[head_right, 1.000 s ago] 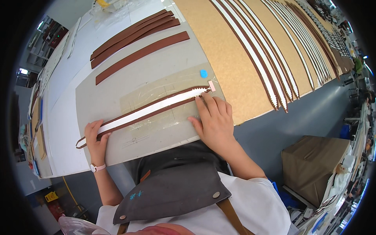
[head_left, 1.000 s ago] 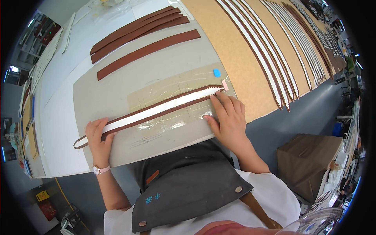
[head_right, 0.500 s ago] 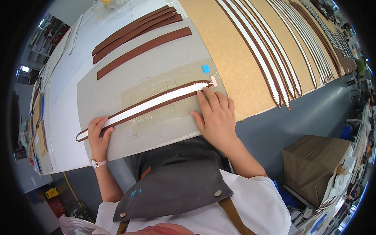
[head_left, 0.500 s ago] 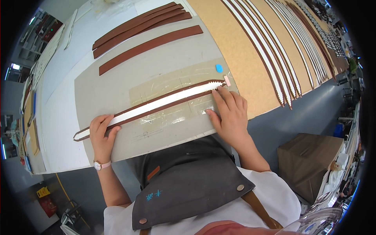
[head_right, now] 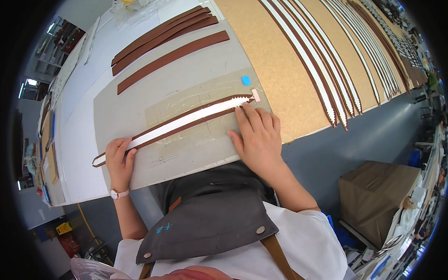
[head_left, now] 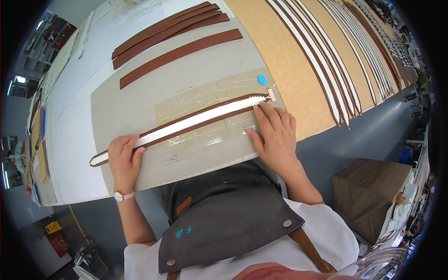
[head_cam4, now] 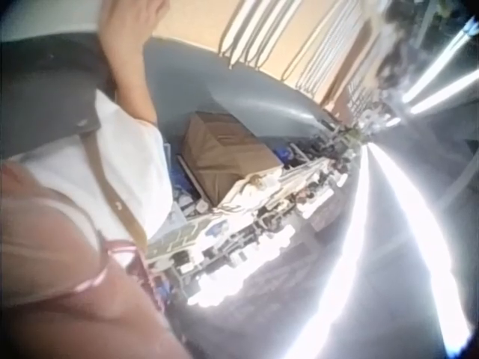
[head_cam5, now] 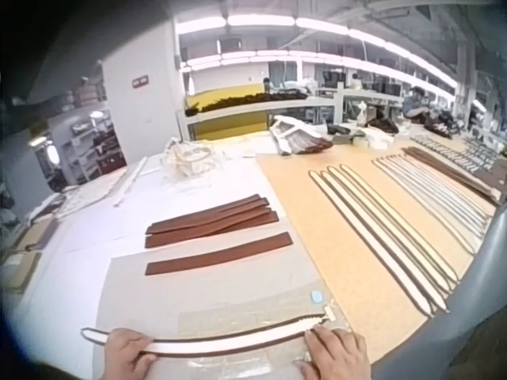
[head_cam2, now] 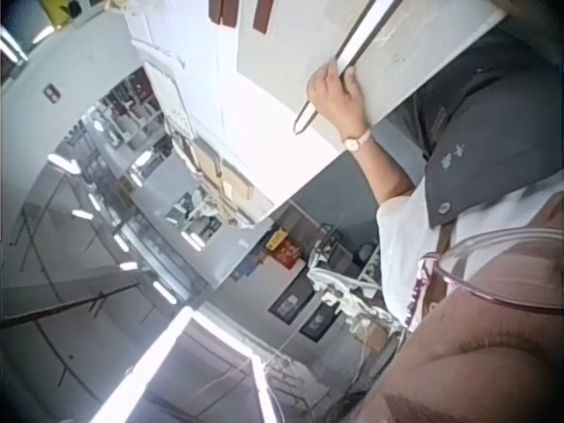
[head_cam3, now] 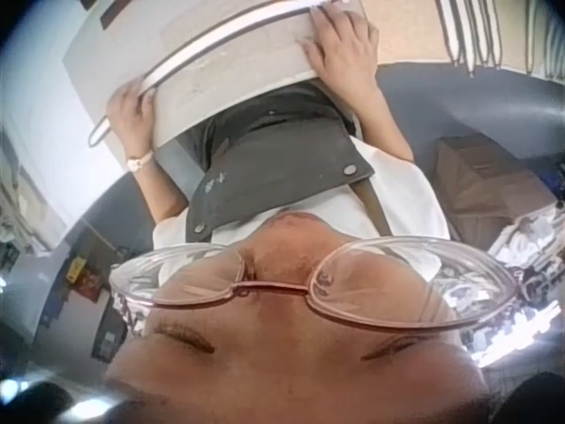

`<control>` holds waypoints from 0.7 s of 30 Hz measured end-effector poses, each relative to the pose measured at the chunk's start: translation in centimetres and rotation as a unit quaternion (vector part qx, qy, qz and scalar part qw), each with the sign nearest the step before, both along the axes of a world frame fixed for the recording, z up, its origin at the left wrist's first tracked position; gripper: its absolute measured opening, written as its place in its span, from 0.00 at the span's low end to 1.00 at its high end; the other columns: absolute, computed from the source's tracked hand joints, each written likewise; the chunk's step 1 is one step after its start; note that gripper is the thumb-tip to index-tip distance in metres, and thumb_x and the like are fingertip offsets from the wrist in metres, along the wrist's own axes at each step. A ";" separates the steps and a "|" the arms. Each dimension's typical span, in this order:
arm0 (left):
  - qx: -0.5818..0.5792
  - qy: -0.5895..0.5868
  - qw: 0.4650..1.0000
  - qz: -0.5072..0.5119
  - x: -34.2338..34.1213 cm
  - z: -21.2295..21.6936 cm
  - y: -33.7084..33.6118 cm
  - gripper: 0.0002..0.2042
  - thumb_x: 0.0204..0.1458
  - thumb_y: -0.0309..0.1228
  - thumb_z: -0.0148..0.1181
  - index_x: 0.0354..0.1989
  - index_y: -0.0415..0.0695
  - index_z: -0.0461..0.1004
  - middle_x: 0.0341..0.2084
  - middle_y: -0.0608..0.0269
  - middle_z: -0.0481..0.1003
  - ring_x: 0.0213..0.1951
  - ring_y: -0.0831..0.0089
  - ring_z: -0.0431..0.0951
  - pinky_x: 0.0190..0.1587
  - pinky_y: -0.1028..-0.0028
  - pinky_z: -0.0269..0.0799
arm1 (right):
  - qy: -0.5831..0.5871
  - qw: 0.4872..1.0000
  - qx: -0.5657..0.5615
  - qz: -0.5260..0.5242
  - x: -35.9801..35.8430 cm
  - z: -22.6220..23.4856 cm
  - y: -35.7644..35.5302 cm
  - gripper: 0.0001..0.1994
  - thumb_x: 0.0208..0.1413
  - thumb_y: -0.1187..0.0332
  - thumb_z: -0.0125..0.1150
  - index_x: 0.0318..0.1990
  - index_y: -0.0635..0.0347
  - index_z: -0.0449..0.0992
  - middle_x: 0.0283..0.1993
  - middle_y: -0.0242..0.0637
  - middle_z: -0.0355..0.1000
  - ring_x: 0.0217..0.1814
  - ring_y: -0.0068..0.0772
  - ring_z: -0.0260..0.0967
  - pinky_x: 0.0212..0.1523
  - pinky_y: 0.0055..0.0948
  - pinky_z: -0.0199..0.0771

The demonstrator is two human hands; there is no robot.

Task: Assembling leather strips by applying adhesive and joining them on a template.

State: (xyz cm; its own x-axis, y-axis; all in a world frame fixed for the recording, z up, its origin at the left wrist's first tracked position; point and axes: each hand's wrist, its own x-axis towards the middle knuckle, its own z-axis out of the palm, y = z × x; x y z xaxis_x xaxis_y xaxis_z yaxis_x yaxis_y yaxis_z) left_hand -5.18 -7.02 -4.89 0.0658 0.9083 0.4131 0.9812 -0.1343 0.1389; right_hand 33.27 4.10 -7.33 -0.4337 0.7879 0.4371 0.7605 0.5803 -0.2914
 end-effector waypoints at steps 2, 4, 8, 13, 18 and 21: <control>0.012 0.000 1.000 -0.021 1.2 0.5 0.7 0.15 0.50 0.27 0.70 0.48 0.44 0.82 0.44 0.58 0.78 0.49 0.55 0.76 0.53 0.59 0.73 | -0.001 1.000 0.000 -0.001 0.0 -0.1 0.0 0.27 0.54 0.62 0.69 0.61 0.63 0.74 0.65 0.43 0.70 0.63 0.49 0.65 0.63 0.45 0.60; 0.023 0.000 0.999 -0.041 3.2 1.5 2.2 0.14 0.51 0.25 0.68 0.48 0.44 0.82 0.44 0.59 0.78 0.49 0.55 0.76 0.53 0.59 0.72 | -0.001 1.000 0.000 -0.001 0.0 0.0 0.0 0.27 0.54 0.62 0.69 0.61 0.63 0.74 0.65 0.43 0.70 0.63 0.49 0.65 0.63 0.45 0.60; -0.008 -0.033 0.980 -0.194 7.9 3.0 6.1 0.14 0.50 0.22 0.64 0.46 0.45 0.81 0.46 0.62 0.79 0.51 0.59 0.76 0.56 0.59 0.72 | -0.013 1.000 0.021 -0.001 -0.1 0.0 0.1 0.28 0.54 0.59 0.69 0.60 0.64 0.75 0.63 0.43 0.71 0.61 0.46 0.66 0.62 0.46 0.61; -0.041 0.021 0.960 -0.277 10.7 2.7 9.7 0.17 0.49 0.22 0.61 0.49 0.47 0.80 0.50 0.64 0.78 0.56 0.61 0.74 0.62 0.58 0.70 | -0.012 1.000 0.004 -0.004 -0.1 0.0 -0.1 0.27 0.55 0.62 0.68 0.62 0.62 0.74 0.65 0.43 0.71 0.63 0.50 0.65 0.64 0.46 0.60; -0.061 0.062 0.947 -0.308 11.3 2.4 10.8 0.18 0.50 0.23 0.60 0.50 0.47 0.79 0.54 0.66 0.77 0.59 0.63 0.72 0.67 0.56 0.66 | -0.010 1.000 0.003 -0.005 -0.1 -0.2 -0.1 0.27 0.55 0.62 0.68 0.62 0.62 0.75 0.65 0.43 0.71 0.63 0.50 0.65 0.64 0.46 0.60; -0.071 0.068 0.943 -0.318 11.4 2.3 11.0 0.17 0.50 0.23 0.60 0.50 0.47 0.79 0.54 0.66 0.76 0.60 0.64 0.71 0.68 0.55 0.64 | -0.009 1.000 0.007 -0.006 0.0 -0.1 -0.1 0.27 0.55 0.62 0.68 0.62 0.62 0.75 0.65 0.42 0.71 0.63 0.49 0.65 0.64 0.46 0.60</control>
